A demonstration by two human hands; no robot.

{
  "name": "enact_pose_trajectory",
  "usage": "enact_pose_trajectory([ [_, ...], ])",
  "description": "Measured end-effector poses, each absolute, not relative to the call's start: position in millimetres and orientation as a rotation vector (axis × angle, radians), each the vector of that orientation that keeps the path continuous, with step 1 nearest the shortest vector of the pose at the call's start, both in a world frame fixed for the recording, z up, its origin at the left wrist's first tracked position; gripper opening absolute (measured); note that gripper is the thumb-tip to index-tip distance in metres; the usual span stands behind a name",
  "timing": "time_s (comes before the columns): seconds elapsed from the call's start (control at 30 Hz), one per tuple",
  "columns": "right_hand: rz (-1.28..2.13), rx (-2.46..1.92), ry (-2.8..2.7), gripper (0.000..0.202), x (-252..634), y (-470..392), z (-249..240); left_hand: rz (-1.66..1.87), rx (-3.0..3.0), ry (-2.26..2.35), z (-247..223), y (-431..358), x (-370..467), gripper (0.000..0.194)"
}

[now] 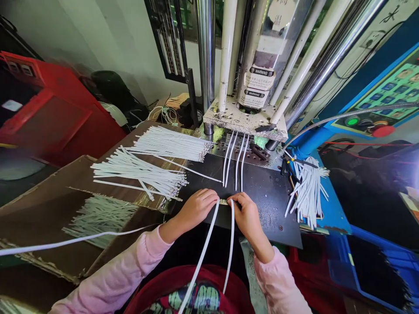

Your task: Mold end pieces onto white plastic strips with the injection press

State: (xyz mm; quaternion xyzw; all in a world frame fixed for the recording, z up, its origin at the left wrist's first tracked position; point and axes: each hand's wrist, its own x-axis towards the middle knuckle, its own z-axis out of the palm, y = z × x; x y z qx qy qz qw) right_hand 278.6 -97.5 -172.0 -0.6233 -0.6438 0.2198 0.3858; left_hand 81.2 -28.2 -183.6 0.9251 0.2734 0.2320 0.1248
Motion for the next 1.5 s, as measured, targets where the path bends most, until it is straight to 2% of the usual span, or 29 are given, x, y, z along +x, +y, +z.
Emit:
enact_pose_trajectory([
  [0.27,0.256,-1.605,-1.770,0.014,269.2,-107.8,-192.7,0.776,2.687,0.830,-193.1,-34.5,81.6,0.025],
  [0.37,0.309,-1.607,-1.750,0.015,273.0,-109.2,-190.8,0.791,2.622,0.840,-192.9,-37.0,81.9,0.026],
  [0.57,0.670,-1.563,-1.891,0.020,303.3,-87.6,-157.6,0.777,2.298,0.865,-167.1,-0.9,64.2,0.019],
  [0.8,0.468,-1.855,-2.138,0.014,266.7,-2.6,-146.0,0.633,2.438,1.592,-138.4,99.8,64.8,0.023],
  [0.97,0.480,-1.960,-2.217,0.004,249.0,23.0,-156.0,0.548,2.554,1.559,-151.4,127.4,67.9,0.013],
  [1.2,0.481,-1.966,-2.285,0.009,250.0,19.8,-147.5,0.585,2.687,1.423,-150.1,129.6,63.3,0.014],
  [1.3,0.472,-1.974,-2.281,0.007,248.2,20.3,-146.4,0.806,2.661,1.389,-120.9,123.9,59.8,0.015],
  [1.5,0.346,-1.924,-2.265,0.012,250.9,16.2,-135.9,2.035,2.436,0.982,-13.8,55.6,25.2,0.013],
])
